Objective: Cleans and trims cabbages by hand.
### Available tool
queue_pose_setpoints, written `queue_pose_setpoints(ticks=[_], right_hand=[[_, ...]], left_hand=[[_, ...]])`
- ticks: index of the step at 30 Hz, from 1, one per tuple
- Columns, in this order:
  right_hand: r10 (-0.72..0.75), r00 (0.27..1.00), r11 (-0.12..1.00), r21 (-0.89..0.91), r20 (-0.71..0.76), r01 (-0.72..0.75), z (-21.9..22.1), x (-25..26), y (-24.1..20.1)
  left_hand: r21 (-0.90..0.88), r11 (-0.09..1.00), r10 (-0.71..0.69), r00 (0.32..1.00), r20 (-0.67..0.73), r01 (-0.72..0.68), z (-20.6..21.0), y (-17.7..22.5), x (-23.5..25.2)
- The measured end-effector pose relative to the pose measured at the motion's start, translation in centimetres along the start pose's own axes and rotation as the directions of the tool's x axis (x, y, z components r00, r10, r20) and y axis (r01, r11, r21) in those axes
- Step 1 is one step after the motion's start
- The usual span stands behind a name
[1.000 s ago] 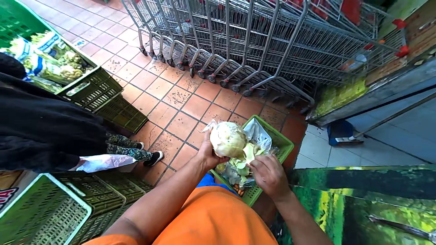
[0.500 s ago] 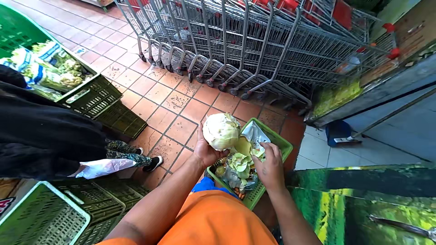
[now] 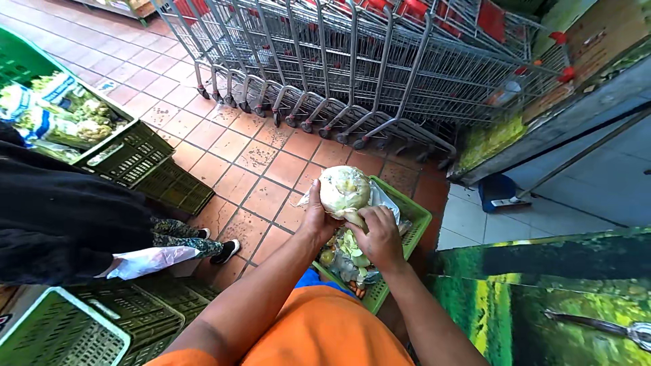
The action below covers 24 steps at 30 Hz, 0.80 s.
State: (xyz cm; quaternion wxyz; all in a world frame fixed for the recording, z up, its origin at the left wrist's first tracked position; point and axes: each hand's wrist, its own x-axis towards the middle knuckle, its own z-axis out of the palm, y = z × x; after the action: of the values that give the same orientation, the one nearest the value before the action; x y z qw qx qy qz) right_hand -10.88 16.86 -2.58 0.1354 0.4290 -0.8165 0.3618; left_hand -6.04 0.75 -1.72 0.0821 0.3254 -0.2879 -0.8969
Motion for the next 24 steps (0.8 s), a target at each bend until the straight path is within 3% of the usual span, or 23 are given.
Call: queue_pose_setpoints(ticks=[8,12,16,19,21,23,24], right_hand=[[-0.147,0.985,0.988,0.024,-0.086,0.150,1.7,-2.7,-0.4],[-0.224,0.974,0.974,0.012,-0.038,0.225,1.5,-4.2,0.4],[-0.151,0.977,0.985,0.060,-0.149,0.161,-0.7,-4.8,1.9],[-0.176,0.970,0.973,0.120,-0.167,0.197,-2.3,-6.5,1.8],[-0.061,0.977,0.986,0.139,-0.203,0.091,-3.0,-7.6,1.9],[0.193,0.954,0.979,0.117,-0.230,-0.169,-3.0,-7.5,3.1],[0.360,0.920,0.932,0.109,-0.153,-0.346,-2.8,-7.3,3.7]], left_hand=[[-0.191,0.981,-0.018,1.000,0.004,0.018,1.5,-1.0,0.8],[-0.138,0.990,0.009,1.000,0.003,-0.009,2.6,-1.9,0.3],[-0.193,0.980,-0.061,0.996,-0.066,0.047,4.1,-2.3,0.3],[-0.217,0.974,-0.088,0.989,-0.119,0.060,4.1,-1.6,0.9],[-0.263,0.961,-0.103,0.993,-0.063,0.083,3.6,-0.7,1.5],[-0.260,0.961,-0.095,0.995,-0.010,0.089,2.9,0.3,1.8],[-0.257,0.961,-0.097,0.995,0.016,0.098,2.4,0.4,1.6]])
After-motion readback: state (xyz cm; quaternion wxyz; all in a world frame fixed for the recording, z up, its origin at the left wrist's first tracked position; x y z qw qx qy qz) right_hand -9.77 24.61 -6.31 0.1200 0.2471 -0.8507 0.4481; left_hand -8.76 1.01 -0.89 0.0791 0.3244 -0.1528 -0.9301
